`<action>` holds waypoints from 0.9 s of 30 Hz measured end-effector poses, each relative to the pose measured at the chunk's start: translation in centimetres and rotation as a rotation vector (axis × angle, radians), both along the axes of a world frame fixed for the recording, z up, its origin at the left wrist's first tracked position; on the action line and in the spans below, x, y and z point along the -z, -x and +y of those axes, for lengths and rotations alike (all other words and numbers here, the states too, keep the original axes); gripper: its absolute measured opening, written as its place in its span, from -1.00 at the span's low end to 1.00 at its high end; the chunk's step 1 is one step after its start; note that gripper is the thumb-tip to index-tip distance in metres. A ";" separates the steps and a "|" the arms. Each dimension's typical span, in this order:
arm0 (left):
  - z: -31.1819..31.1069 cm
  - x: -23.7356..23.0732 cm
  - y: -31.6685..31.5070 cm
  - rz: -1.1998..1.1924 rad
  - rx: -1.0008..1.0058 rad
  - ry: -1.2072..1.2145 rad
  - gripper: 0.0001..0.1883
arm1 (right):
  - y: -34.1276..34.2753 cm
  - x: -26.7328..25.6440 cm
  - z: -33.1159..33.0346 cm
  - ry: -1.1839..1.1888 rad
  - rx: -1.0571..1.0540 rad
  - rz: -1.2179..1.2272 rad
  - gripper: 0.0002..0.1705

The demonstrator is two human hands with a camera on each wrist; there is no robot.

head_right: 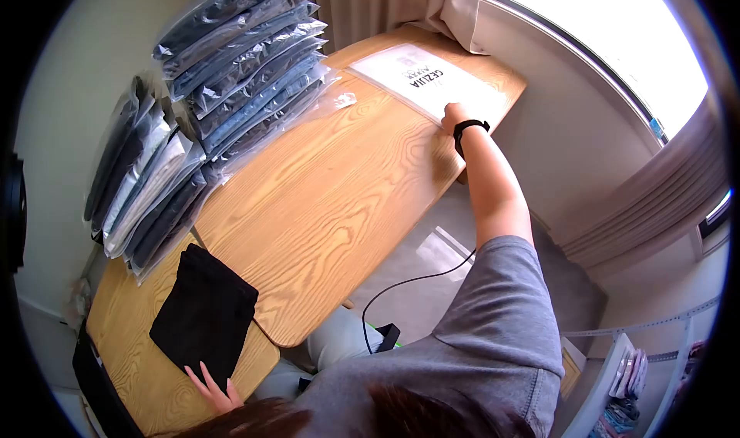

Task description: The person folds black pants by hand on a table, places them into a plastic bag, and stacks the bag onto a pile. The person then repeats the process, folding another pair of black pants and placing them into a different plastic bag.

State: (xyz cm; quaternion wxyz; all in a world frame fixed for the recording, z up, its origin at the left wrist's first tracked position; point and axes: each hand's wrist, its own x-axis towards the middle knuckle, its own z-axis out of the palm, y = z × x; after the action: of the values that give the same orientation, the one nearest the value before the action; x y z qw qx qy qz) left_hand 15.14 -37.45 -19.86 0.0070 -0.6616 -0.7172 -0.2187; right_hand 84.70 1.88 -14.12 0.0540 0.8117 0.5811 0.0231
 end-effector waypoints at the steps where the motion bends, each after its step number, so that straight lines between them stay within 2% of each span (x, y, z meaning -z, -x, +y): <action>1: 0.1 0.1 0.2 0.002 0.006 0.007 -0.24 | 0.0 -0.1 -0.2 -0.049 -0.015 0.005 -0.70; 3: 0.3 0.1 0.2 -0.016 0.059 -0.051 -0.25 | -1.4 0.6 0.3 -0.096 -0.023 0.011 -0.70; 5: 0.2 -0.2 0.0 -0.005 0.040 -0.015 -0.26 | -1.8 1.1 1.0 -0.250 0.098 0.067 -0.71; 7: 0.2 -0.8 -0.2 0.008 0.018 0.015 -0.26 | -2.0 1.0 0.8 -0.252 0.102 0.075 -0.72; 9: 0.2 -1.4 -0.3 0.161 0.017 0.054 -0.26 | -1.0 -0.9 -0.3 -0.173 0.120 0.403 -0.68; 10: 0.2 -1.2 -0.1 0.163 0.019 0.058 -0.26 | -1.4 -0.3 -0.4 -0.169 0.123 0.405 -0.68; 12: 0.3 -0.5 0.2 0.011 0.049 0.002 -0.27 | -2.4 1.0 -0.6 -0.237 -0.075 0.264 -0.53; 13: 0.3 -0.3 0.2 0.010 0.052 0.006 -0.27 | -3.0 1.5 -0.5 -0.234 -0.071 0.263 -0.53; 15: 0.3 -0.2 0.2 0.020 0.031 -0.011 -0.28 | -1.7 0.6 -1.1 -0.048 -0.016 0.220 -0.45; 16: 0.4 -0.3 0.0 0.017 0.032 -0.010 -0.28 | -1.3 0.3 -1.3 -0.022 -0.060 0.119 -0.56; 20: 0.3 -0.7 -0.3 0.060 0.026 -0.016 -0.29 | -3.6 2.5 0.8 -0.084 0.002 0.060 -0.66; 22: 0.3 -0.5 -0.2 0.043 0.025 -0.020 -0.29 | -5.1 3.4 1.7 0.084 -0.286 -0.376 -0.70; 23: 0.3 -0.3 -0.2 0.035 0.027 -0.026 -0.29 | -4.6 3.0 1.3 0.084 -0.286 -0.378 -0.70; 25: 0.3 -0.3 -0.1 0.024 0.027 -0.034 -0.29 | -2.4 1.1 0.0 0.034 -0.118 -0.162 -0.73; 26: 0.3 -0.5 -0.1 0.022 0.036 -0.029 -0.29 | -1.9 0.6 -0.4 0.034 -0.119 -0.164 -0.73; 27: 0.3 -0.6 -0.1 0.020 0.046 -0.023 -0.29 | -1.5 0.1 -0.9 -0.038 -0.109 -0.044 -0.71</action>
State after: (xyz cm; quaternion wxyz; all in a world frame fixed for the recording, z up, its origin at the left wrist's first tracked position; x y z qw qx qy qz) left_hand 15.22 -37.12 -19.30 0.0168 -0.6798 -0.6992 -0.2205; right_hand 86.17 1.00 -14.24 0.0499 0.7792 0.6224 0.0548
